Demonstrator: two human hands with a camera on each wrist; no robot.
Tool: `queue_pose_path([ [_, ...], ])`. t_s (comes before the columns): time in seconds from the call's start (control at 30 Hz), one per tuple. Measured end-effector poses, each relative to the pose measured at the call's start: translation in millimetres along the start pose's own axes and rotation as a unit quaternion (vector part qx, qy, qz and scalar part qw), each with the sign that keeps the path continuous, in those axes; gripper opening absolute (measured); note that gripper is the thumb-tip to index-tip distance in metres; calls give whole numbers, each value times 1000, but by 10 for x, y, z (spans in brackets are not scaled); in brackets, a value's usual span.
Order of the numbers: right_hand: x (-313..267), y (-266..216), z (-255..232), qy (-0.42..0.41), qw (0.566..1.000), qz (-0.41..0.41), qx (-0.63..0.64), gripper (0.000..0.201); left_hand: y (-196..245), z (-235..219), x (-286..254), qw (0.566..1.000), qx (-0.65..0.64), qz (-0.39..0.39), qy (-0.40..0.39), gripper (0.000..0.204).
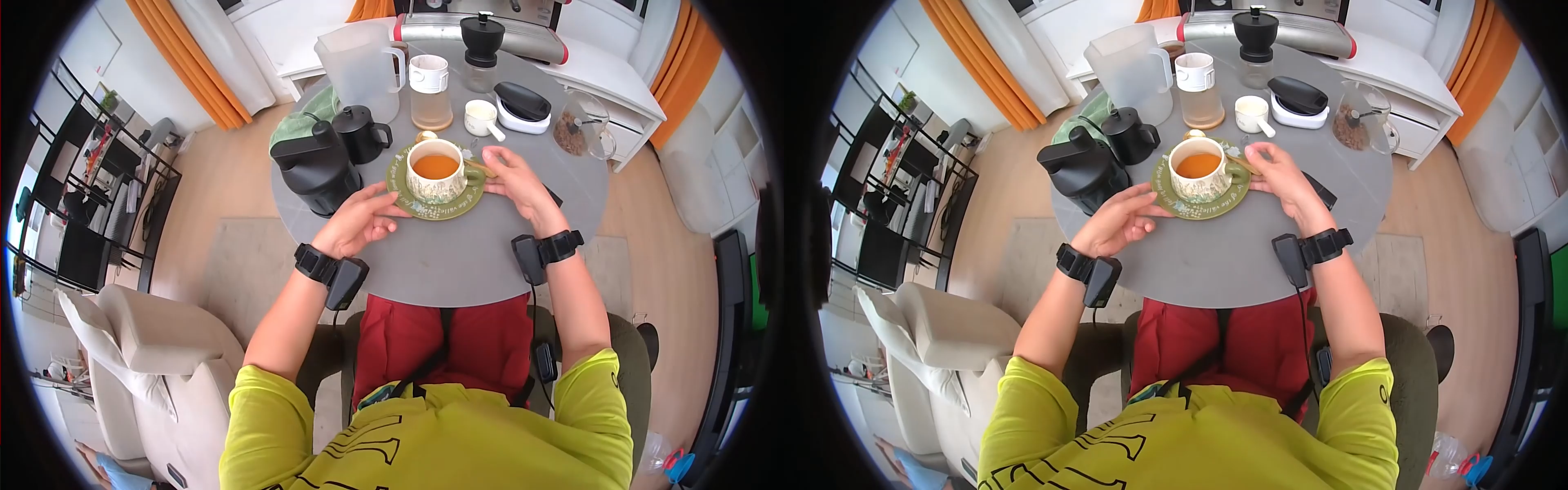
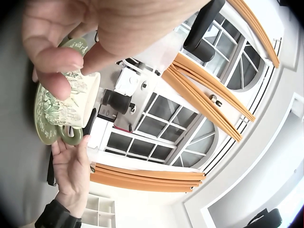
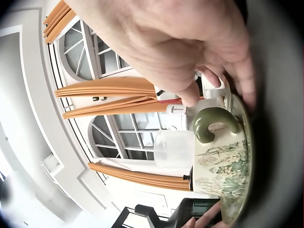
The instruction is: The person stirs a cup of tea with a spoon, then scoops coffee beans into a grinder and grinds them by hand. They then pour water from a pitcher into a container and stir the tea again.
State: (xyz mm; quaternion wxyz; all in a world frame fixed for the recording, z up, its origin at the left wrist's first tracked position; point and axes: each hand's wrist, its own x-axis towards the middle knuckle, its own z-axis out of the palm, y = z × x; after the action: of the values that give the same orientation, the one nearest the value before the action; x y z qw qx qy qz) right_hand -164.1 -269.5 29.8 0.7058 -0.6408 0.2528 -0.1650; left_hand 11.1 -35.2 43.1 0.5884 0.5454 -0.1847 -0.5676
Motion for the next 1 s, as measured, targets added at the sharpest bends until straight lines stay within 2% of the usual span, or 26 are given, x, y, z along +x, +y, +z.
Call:
queue_pose_path([
  [0.2,50,32,-29,0,1000,17,0,48,-33,30,5,1000,10,18,11,48],
  [0.27,59,53,-32,23,1000,-10,-14,51,-64,90,-67,1000,4,27,12,48],
  [0.33,31,24,-53,31,998,-8,-54,51,-125,172,-211,996,26,34,78,49],
  [0.37,18,-6,-53,37,995,-6,-93,51,-182,189,-283,996,25,36,76,49],
  [0.43,-2,-65,-126,50,987,-29,-148,48,-327,207,-443,988,53,92,114,31],
  [0.47,0,-105,-176,61,976,-48,-201,45,-389,190,-530,988,51,95,113,31],
  [0.5,24,-162,-227,61,976,-50,-204,45,-443,152,-628,992,28,84,92,21],
  [0.57,89,-307,-302,85,963,-79,-242,37,-542,155,-785,995,3,72,67,21],
  [0.63,166,-420,-312,123,953,-100,-258,32,-607,205,-904,991,-66,76,84,32],
  [0.7,294,-472,-358,170,910,-136,-354,31,-641,220,-933,992,-69,82,71,33],
  [0.77,447,-415,-384,181,902,-137,-368,34,-591,264,-970,991,-107,71,33,33],
  [0.83,600,-340,-393,166,898,-30,-408,39,-560,272,-996,992,-99,80,11,32],
  [0.87,671,-293,-418,135,915,19,-379,44,-546,272,-1003,992,-86,88,-7,31],
  [0.9,733,-250,-449,137,913,16,-385,44,-528,272,-1015,992,-90,93,-11,31],
  [0.97,734,-252,-393,107,963,101,-227,46,-508,274,-1040,991,-107,84,-5,32],
  [1.0,734,-251,-369,104,968,114,-198,47,-501,271,-1043,990,-113,88,-5,32],
])
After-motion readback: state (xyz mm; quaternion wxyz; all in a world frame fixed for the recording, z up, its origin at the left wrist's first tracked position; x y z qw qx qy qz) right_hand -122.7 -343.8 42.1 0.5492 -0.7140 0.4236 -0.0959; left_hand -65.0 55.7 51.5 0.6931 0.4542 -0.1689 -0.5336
